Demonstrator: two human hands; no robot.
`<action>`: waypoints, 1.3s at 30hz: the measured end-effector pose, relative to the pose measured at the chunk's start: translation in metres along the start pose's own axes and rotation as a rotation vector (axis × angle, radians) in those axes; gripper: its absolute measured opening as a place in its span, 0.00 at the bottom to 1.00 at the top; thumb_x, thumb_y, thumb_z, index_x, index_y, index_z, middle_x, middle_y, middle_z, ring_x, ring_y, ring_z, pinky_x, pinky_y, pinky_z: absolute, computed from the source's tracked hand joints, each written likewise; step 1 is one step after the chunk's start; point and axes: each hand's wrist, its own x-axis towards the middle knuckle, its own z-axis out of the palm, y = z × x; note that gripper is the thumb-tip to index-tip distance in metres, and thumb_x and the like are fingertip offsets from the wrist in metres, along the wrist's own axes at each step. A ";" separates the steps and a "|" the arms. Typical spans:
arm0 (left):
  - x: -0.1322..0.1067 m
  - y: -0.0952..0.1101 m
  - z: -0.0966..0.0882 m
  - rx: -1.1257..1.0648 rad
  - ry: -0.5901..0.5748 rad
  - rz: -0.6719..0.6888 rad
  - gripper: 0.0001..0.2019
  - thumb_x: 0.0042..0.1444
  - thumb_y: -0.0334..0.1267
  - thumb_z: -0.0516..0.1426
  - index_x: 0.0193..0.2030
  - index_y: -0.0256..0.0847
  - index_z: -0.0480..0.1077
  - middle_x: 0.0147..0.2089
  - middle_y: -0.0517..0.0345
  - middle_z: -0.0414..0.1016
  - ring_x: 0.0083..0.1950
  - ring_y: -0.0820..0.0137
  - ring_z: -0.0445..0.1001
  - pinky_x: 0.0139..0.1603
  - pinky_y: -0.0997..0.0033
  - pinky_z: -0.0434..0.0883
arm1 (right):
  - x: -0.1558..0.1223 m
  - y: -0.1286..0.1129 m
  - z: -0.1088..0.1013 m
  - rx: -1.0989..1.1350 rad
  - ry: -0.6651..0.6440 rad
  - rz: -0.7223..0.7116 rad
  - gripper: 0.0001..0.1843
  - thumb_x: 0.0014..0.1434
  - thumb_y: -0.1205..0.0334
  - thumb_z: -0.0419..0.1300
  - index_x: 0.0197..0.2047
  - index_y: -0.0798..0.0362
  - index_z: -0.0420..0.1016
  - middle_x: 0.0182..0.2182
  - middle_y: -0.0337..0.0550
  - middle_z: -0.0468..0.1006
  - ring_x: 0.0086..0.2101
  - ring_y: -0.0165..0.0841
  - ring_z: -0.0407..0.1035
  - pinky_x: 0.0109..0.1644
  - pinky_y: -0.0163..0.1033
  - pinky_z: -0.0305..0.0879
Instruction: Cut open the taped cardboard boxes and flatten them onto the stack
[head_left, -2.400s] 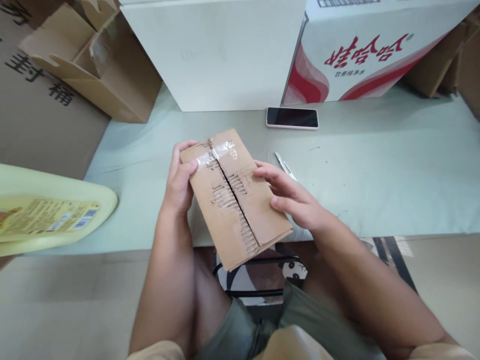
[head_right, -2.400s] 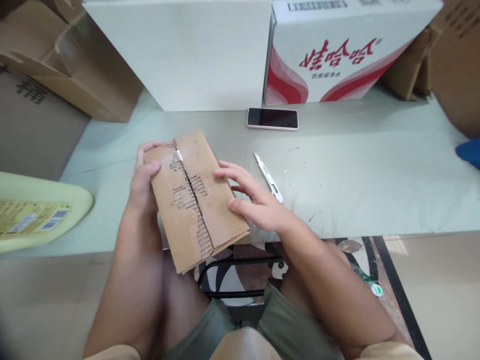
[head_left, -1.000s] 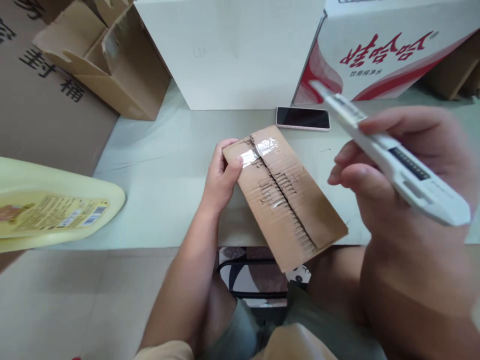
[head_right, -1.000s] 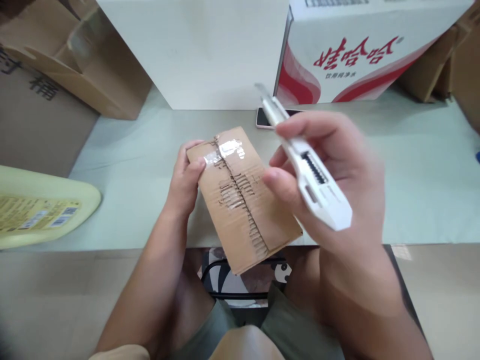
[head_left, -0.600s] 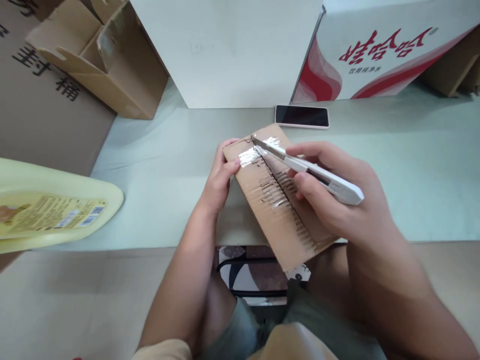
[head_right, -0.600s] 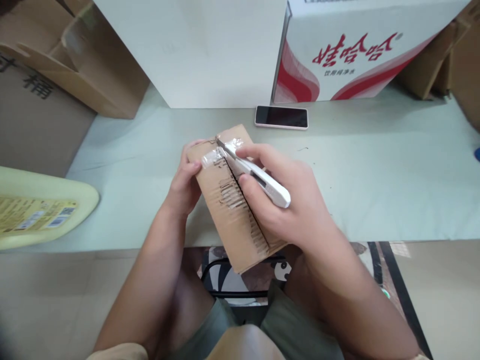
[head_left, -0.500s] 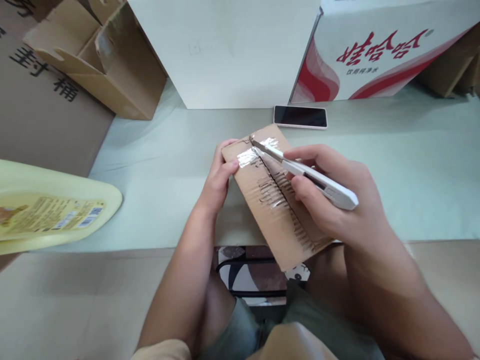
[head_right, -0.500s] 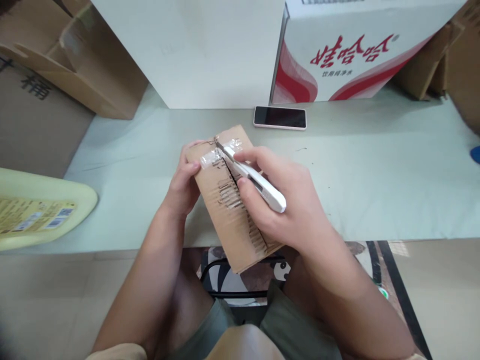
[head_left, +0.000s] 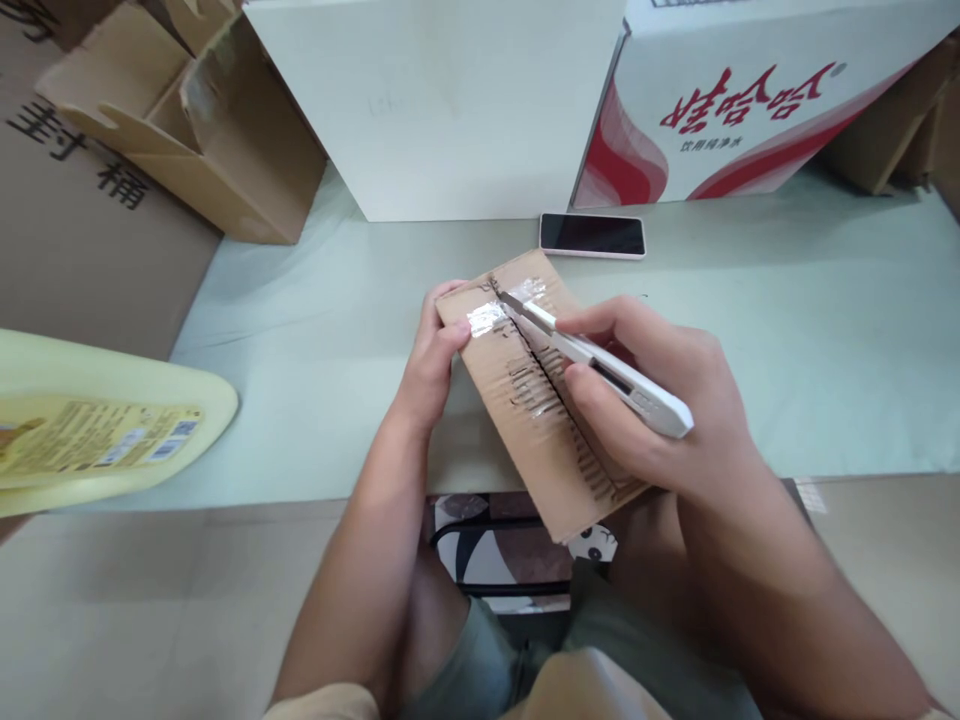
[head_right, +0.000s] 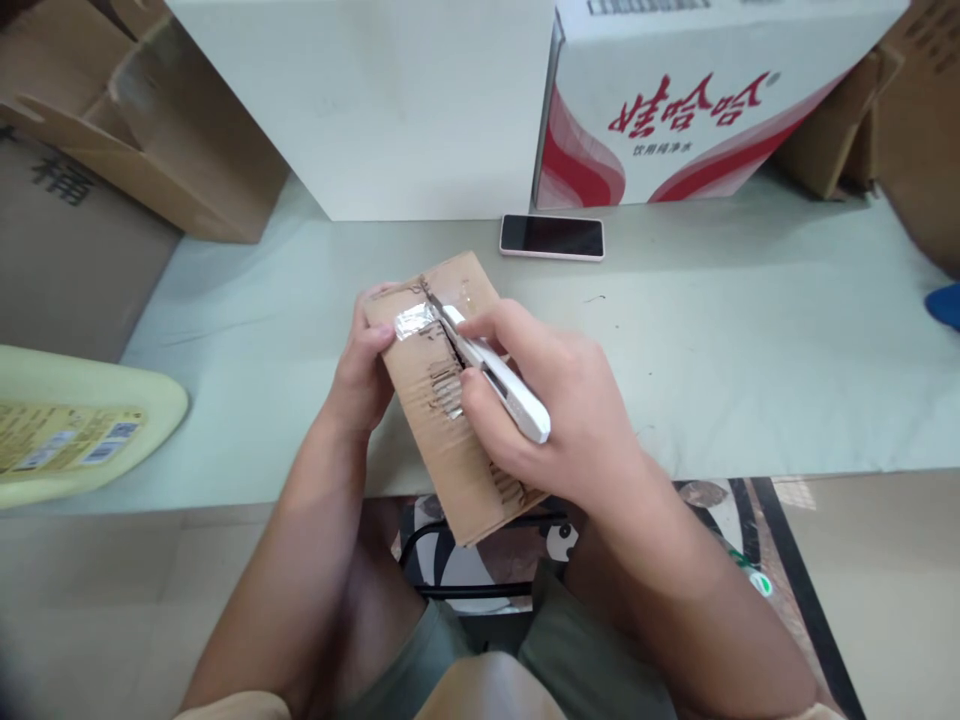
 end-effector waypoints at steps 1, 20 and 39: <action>0.000 0.000 0.000 0.003 -0.003 -0.001 0.30 0.51 0.60 0.67 0.57 0.50 0.71 0.60 0.53 0.76 0.65 0.50 0.72 0.66 0.51 0.70 | 0.000 0.000 0.000 0.009 0.004 0.011 0.06 0.65 0.63 0.60 0.45 0.49 0.75 0.30 0.38 0.82 0.24 0.31 0.71 0.30 0.38 0.65; 0.001 -0.001 0.001 0.034 0.022 0.033 0.26 0.54 0.58 0.65 0.56 0.50 0.71 0.61 0.52 0.77 0.67 0.50 0.73 0.69 0.50 0.70 | 0.003 0.000 0.000 0.079 -0.093 0.093 0.08 0.63 0.60 0.64 0.47 0.49 0.74 0.35 0.39 0.84 0.27 0.32 0.72 0.33 0.39 0.65; 0.002 0.007 -0.009 0.128 -0.020 0.090 0.27 0.57 0.57 0.66 0.61 0.55 0.71 0.66 0.53 0.75 0.70 0.51 0.71 0.71 0.50 0.70 | -0.001 0.002 -0.003 0.204 0.022 0.128 0.06 0.59 0.66 0.62 0.41 0.49 0.72 0.27 0.34 0.80 0.23 0.29 0.69 0.27 0.36 0.64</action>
